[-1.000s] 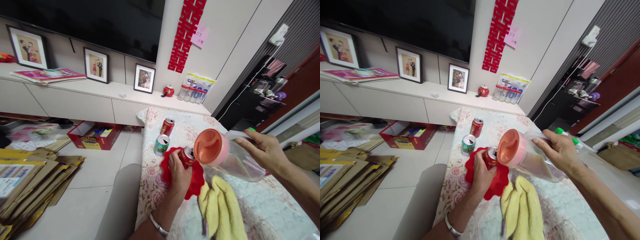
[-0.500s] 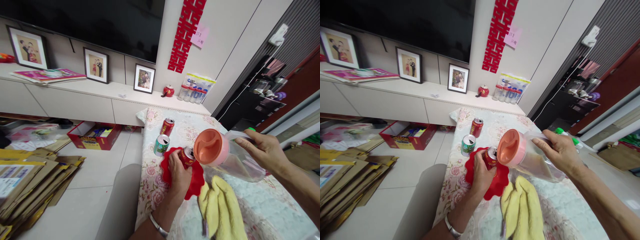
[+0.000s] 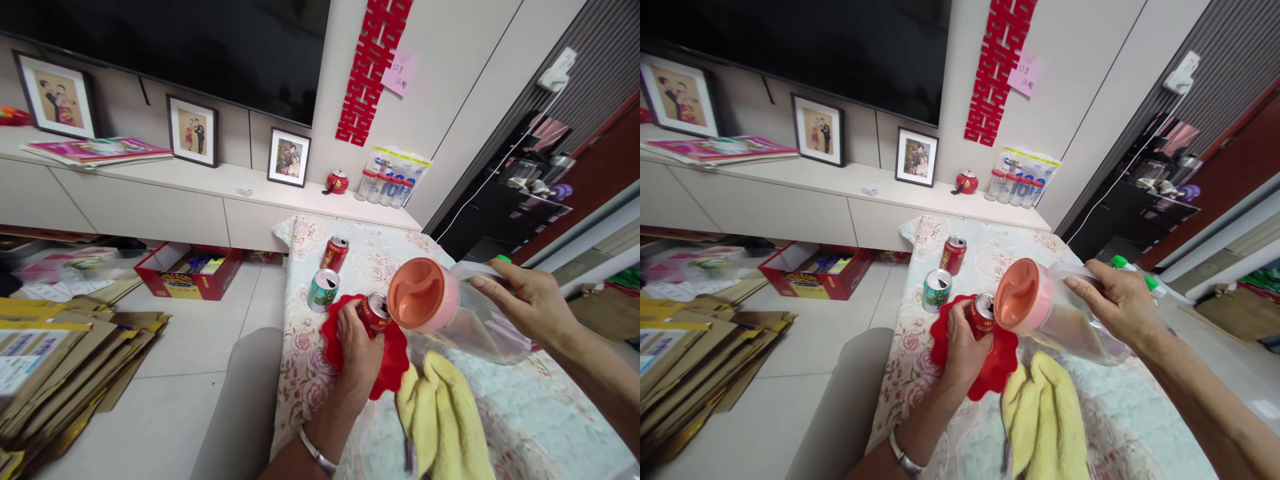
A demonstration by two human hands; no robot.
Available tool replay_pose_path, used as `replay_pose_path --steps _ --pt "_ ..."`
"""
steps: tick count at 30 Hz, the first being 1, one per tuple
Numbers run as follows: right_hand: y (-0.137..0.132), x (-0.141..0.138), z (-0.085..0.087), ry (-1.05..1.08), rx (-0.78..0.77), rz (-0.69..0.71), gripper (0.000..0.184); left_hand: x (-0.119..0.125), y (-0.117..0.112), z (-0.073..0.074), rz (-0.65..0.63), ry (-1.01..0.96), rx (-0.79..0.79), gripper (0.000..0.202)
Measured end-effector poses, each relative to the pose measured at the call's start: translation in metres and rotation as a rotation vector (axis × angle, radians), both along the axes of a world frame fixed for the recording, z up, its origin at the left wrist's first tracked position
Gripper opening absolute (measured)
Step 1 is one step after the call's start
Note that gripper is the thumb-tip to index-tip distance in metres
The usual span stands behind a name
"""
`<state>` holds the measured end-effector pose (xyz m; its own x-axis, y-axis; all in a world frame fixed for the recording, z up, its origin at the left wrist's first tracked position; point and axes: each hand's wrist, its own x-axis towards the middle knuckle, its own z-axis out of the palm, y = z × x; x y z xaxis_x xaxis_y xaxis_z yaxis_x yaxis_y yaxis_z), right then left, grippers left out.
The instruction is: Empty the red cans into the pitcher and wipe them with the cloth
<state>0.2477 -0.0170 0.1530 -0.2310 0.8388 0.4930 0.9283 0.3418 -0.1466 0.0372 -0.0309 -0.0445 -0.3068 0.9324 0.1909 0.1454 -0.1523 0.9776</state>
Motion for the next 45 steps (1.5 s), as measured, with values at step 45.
replay_pose_path --steps 45 --pt "-0.0031 -0.0036 -0.0001 0.03 -0.009 0.007 0.052 0.0006 0.0011 -0.0012 -0.006 -0.014 0.005 0.069"
